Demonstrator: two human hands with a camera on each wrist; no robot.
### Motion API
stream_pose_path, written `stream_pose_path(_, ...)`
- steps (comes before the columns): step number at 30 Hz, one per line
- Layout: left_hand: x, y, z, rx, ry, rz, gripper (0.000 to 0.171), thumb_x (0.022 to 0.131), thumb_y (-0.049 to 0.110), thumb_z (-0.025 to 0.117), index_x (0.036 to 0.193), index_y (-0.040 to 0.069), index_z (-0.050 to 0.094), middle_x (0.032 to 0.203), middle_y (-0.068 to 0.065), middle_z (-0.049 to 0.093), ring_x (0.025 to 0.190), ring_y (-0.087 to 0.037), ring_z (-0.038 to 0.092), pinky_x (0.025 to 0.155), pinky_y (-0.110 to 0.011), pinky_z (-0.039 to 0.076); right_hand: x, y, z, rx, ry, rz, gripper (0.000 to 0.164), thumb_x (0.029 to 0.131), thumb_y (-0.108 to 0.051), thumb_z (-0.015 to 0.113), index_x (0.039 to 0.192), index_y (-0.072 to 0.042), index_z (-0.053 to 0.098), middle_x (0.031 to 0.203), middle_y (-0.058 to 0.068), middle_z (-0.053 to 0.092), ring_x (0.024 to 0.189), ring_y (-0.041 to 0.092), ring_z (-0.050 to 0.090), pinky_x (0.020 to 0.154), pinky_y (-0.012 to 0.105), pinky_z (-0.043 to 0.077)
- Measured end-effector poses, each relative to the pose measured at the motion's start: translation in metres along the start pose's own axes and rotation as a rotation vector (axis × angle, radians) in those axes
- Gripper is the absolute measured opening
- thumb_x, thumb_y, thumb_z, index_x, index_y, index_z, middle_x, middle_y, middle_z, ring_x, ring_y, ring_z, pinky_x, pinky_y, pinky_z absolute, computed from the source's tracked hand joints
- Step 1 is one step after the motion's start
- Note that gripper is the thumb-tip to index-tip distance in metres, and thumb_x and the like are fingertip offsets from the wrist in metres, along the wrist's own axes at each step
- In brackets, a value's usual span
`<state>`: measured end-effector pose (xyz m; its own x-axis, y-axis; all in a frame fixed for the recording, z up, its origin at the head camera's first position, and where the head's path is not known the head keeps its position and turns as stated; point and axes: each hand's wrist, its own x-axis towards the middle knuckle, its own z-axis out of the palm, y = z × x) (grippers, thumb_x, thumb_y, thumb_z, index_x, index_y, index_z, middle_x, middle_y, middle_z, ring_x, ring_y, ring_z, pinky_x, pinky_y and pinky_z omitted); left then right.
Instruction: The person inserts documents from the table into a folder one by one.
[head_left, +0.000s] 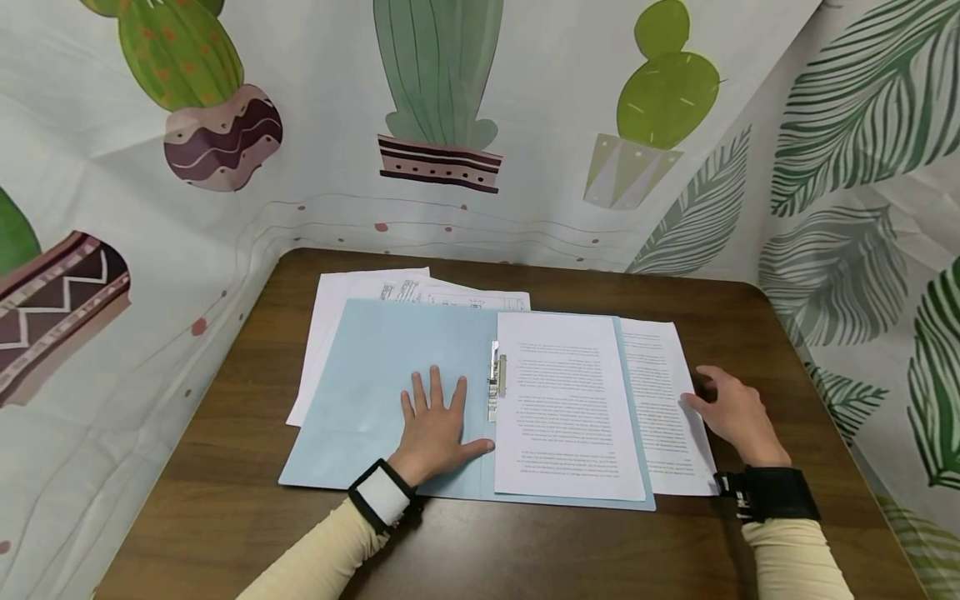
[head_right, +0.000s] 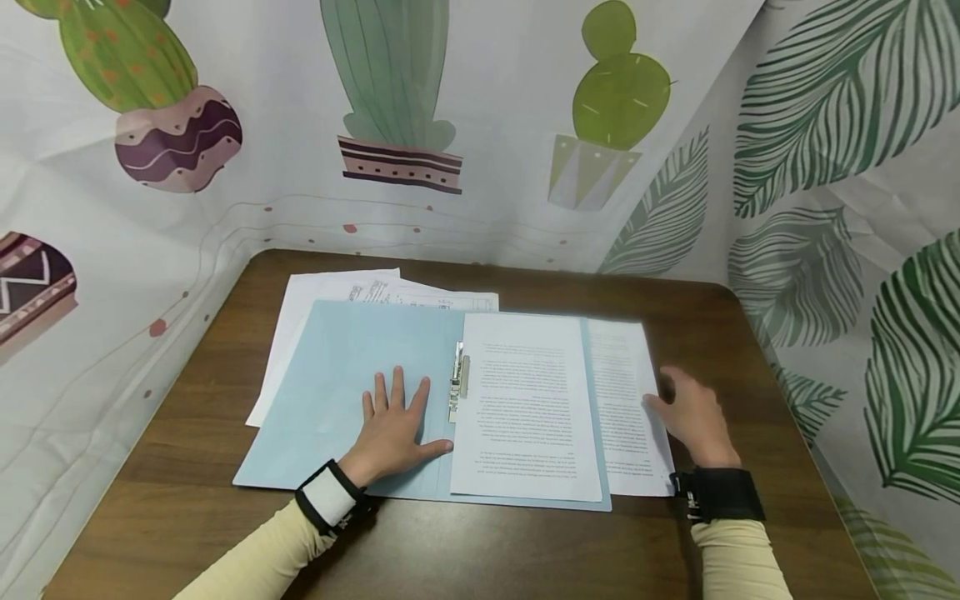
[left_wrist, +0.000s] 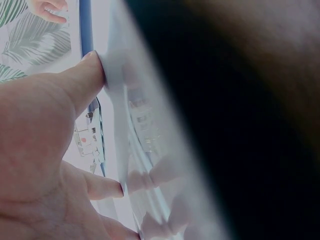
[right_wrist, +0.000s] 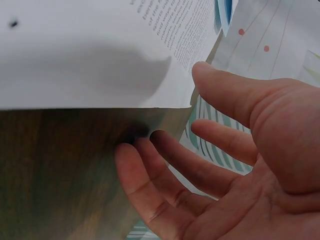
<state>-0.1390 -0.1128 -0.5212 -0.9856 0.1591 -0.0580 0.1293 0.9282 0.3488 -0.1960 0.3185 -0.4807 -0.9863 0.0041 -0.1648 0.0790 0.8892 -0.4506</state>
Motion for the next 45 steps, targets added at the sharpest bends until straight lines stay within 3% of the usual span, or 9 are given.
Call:
stream_pose_path(15,0.0,0.0,0.0,-0.004,-0.003,-0.005,0.109,0.078,0.067,0.079,0.155,0.0,0.041,0.161,-0.04,0.014,0.146,-0.065,0.005,0.11,-0.079,0.012,-0.001,-0.001,0.003,0.009,-0.001,0.01,0.068,0.098,-0.02,0.068,0.15,0.01,0.037,0.135,0.043,0.05,0.111,0.054,0.057,0.082,0.062,0.05)
stream_pose_path(45,-0.002,0.001,-0.002,-0.008,0.0,-0.003,0.108,0.078,0.064,0.08,0.155,0.0,0.042,0.161,-0.041,0.016,0.146,-0.066,0.006,0.11,-0.079,0.012,0.005,-0.004,0.012,-0.013,0.009,0.04,0.067,0.095,-0.017,0.074,0.148,0.007,0.041,0.12,0.036,0.055,0.09,0.042,0.057,0.067,0.044,0.047)
